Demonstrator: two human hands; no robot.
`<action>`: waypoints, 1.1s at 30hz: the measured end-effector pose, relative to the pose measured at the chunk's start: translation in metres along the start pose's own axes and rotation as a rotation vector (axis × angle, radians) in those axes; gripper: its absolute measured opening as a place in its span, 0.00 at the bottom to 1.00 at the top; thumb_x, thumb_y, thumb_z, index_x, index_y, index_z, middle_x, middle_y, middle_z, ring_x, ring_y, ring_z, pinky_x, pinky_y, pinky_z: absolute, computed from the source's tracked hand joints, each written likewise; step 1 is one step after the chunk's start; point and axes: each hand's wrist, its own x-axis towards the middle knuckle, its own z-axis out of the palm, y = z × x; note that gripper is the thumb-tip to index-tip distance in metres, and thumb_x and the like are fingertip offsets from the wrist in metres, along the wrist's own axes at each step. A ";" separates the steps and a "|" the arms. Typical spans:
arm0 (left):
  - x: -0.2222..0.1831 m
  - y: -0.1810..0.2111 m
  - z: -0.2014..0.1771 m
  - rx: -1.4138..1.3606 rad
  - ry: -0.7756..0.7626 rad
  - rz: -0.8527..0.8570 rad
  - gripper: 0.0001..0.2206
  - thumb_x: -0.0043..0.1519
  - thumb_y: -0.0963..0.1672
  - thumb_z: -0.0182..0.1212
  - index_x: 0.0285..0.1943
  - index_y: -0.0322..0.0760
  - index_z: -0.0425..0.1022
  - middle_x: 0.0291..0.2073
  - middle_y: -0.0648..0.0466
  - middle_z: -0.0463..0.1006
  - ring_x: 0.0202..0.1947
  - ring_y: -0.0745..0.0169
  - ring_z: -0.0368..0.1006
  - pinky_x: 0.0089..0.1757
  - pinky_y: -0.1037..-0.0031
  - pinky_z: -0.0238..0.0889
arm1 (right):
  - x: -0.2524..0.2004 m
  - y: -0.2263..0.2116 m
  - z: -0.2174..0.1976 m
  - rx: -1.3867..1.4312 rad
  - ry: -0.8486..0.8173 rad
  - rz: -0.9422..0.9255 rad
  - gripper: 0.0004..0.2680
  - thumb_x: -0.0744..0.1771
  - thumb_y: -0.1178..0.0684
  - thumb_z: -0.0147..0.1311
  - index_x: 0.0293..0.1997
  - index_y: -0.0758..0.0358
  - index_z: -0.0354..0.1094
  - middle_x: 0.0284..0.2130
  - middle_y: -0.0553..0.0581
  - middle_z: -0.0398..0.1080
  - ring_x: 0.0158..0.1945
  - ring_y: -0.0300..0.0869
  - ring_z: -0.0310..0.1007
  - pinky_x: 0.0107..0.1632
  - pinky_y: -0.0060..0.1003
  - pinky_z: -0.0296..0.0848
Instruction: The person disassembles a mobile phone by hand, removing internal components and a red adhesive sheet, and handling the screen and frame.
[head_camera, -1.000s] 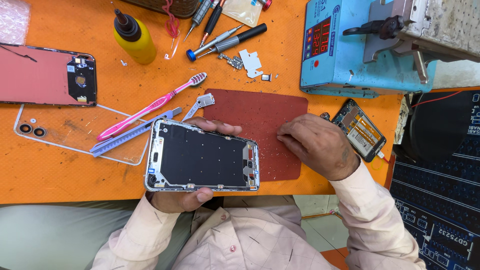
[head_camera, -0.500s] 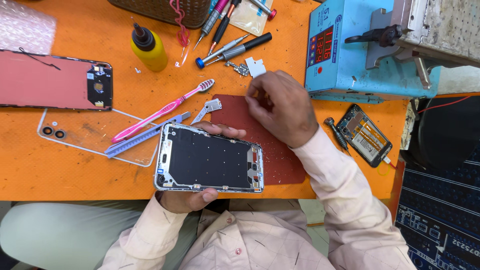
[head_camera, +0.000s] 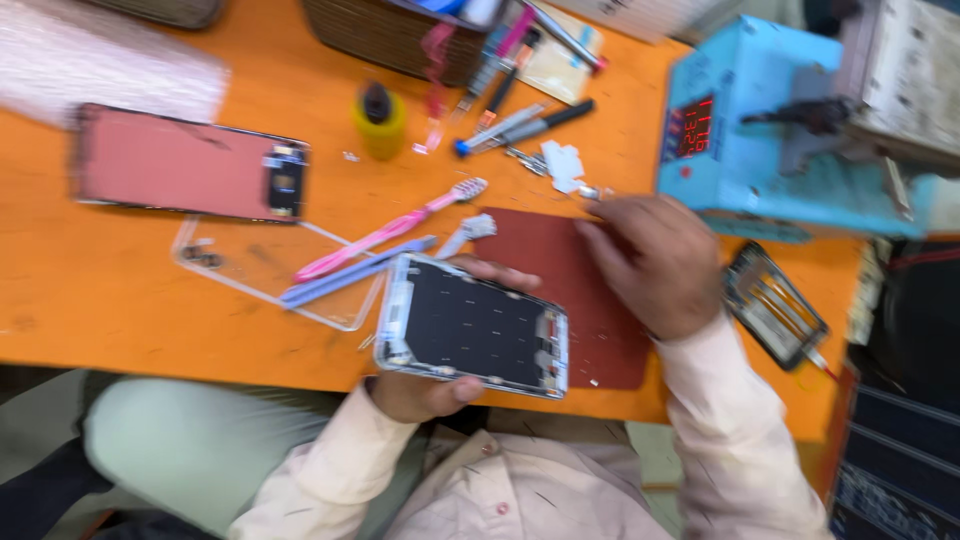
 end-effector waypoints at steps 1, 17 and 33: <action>0.001 -0.001 0.001 -0.026 -0.004 0.004 0.35 0.60 0.49 0.73 0.71 0.36 0.57 0.66 0.44 0.68 0.73 0.45 0.64 0.69 0.51 0.65 | -0.008 0.001 -0.008 -0.064 -0.015 0.041 0.08 0.65 0.56 0.67 0.45 0.63 0.75 0.40 0.59 0.77 0.44 0.52 0.76 0.48 0.44 0.74; -0.001 -0.003 -0.002 0.044 0.004 0.076 0.36 0.59 0.53 0.75 0.69 0.35 0.59 0.64 0.42 0.71 0.71 0.42 0.68 0.67 0.50 0.67 | -0.027 0.007 -0.032 -0.130 -0.139 0.083 0.21 0.58 0.54 0.68 0.55 0.66 0.70 0.47 0.62 0.73 0.50 0.57 0.69 0.54 0.48 0.70; -0.022 0.023 -0.003 -0.022 0.204 0.171 0.41 0.53 0.55 0.80 0.68 0.34 0.60 0.61 0.39 0.70 0.70 0.34 0.66 0.67 0.41 0.66 | -0.042 0.014 -0.044 0.085 -0.293 0.561 0.13 0.62 0.50 0.66 0.48 0.61 0.74 0.38 0.60 0.76 0.36 0.51 0.77 0.40 0.44 0.74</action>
